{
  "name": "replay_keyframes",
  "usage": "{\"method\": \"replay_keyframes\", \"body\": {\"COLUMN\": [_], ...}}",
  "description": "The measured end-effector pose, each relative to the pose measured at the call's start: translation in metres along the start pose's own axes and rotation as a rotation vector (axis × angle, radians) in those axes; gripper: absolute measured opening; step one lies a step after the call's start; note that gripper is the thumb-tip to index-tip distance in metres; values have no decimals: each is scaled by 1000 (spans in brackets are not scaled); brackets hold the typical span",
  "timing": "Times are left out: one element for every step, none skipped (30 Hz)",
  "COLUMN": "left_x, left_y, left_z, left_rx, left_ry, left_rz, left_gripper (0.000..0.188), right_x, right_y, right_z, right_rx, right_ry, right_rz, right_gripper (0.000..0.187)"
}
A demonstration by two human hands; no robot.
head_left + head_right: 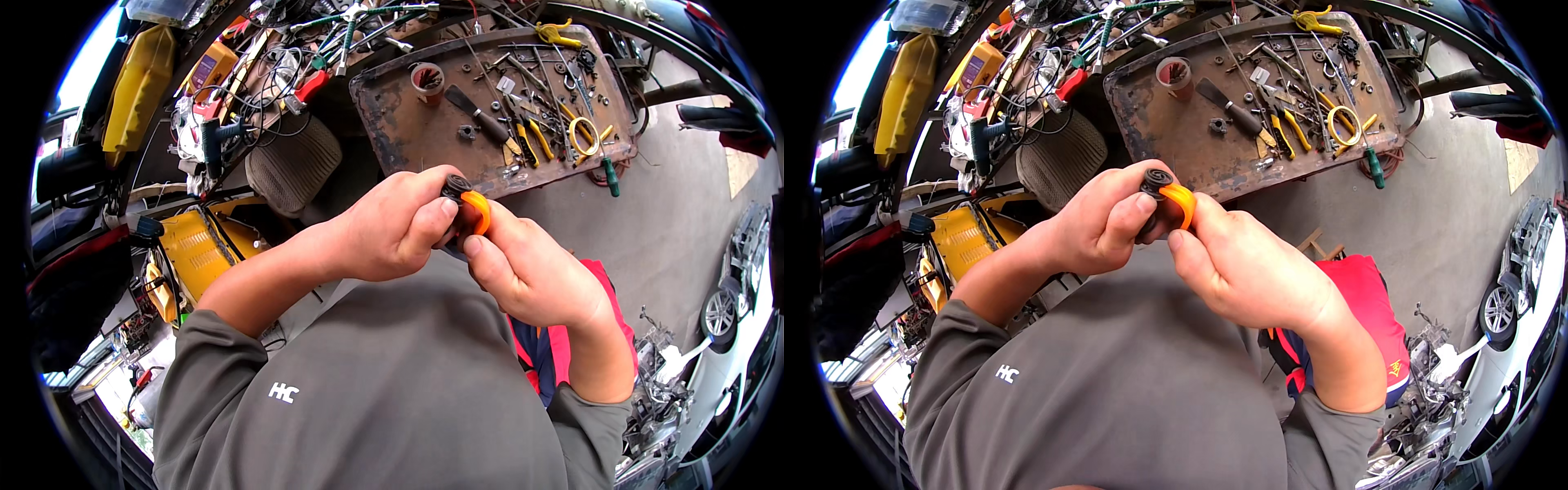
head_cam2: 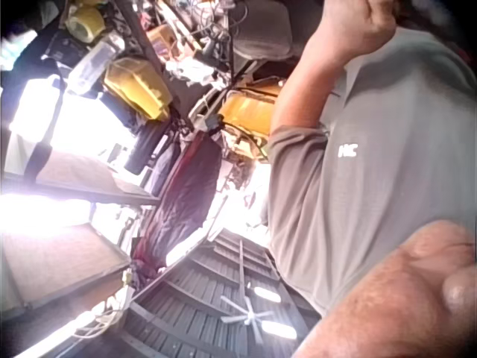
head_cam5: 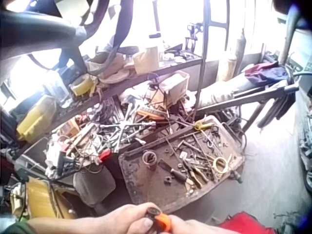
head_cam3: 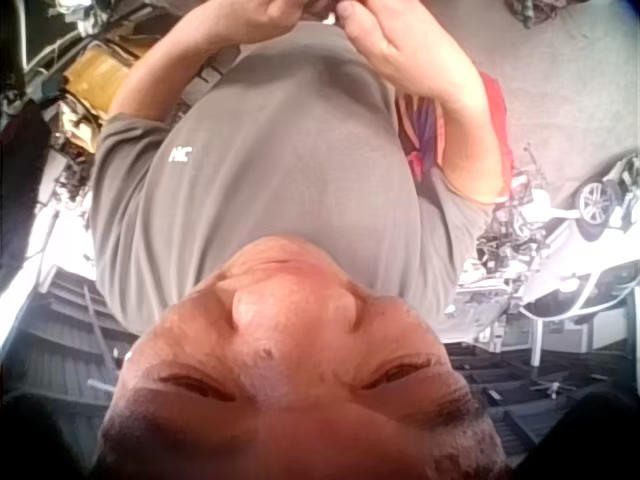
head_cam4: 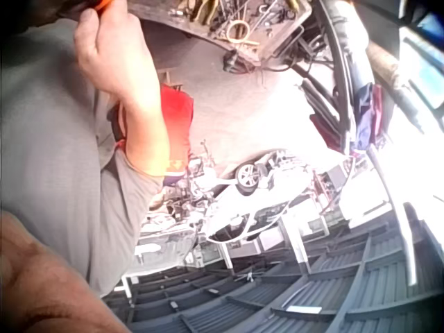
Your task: The person works on small fastener clips using an orange pry tool and a metal blade, walks to a car, inserts the clips into a removed door panel, and reaches inside the vehicle door by hand.
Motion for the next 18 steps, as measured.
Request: {"method": "replay_keyframes", "body": {"left_x": [0,2,3,3,4,6,8,8,8,8,5,0,-2,-4,-6,-9,-10,-11], "left_y": [0,2,4,3,2,3,3,-2,-8,-8,-12,-16,-17,-20,-24,-24,-26,-28], "left_z": [0,0,0,1,1,1,1,0,0,0,0,0,1,1,2,4,7,10], "left_rx": [0,-25,-49,-49,-79,-110,-111,-27,57,56,121,186,183,230,278,272,286,301], "left_ry": [1,18,35,36,64,93,93,61,30,25,-21,-69,-75,-51,-31,-46,-45,-46], "left_rz": [0,49,98,99,132,166,166,43,-80,-79,-203,-326,-329,-373,-417,-422,-457,-491], "left_gripper": [33,32,31,31,30,29,29,30,31,31,33,36,36,40,44,44,35,28], "right_x": [0,-1,-2,-3,-4,-4,-6,-7,-8,-10,-8,-6,-6,-4,-2,1,4,7], "right_y": [-1,-1,-1,-3,-3,-2,0,5,10,14,17,20,23,23,24,31,37,41], "right_z": [1,2,2,3,3,3,3,4,4,4,2,1,1,2,3,4,4,5], "right_rx": [0,-34,-68,-68,-102,-136,-135,-131,-129,-127,-104,-82,-86,-57,-30,12,0,-12], "right_ry": [-1,-14,-27,-28,-16,-6,-5,12,19,32,68,104,110,147,187,207,206,207], "right_rz": [-1,-9,-17,-16,30,76,74,182,234,289,262,236,233,208,183,100,103,106], "right_gripper": [29,30,30,30,31,32,32,31,31,31,30,30,30,28,26,25,24,23]}}
Point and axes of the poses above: each hand's wrist, its own z-axis towards the middle knuckle, its own x-axis out of the back of the hand, y = z × x, the point moved 7 cm from there along z, towards the middle knuckle, and after that the axes turned 3 degrees about y, right-handed, at the moved point
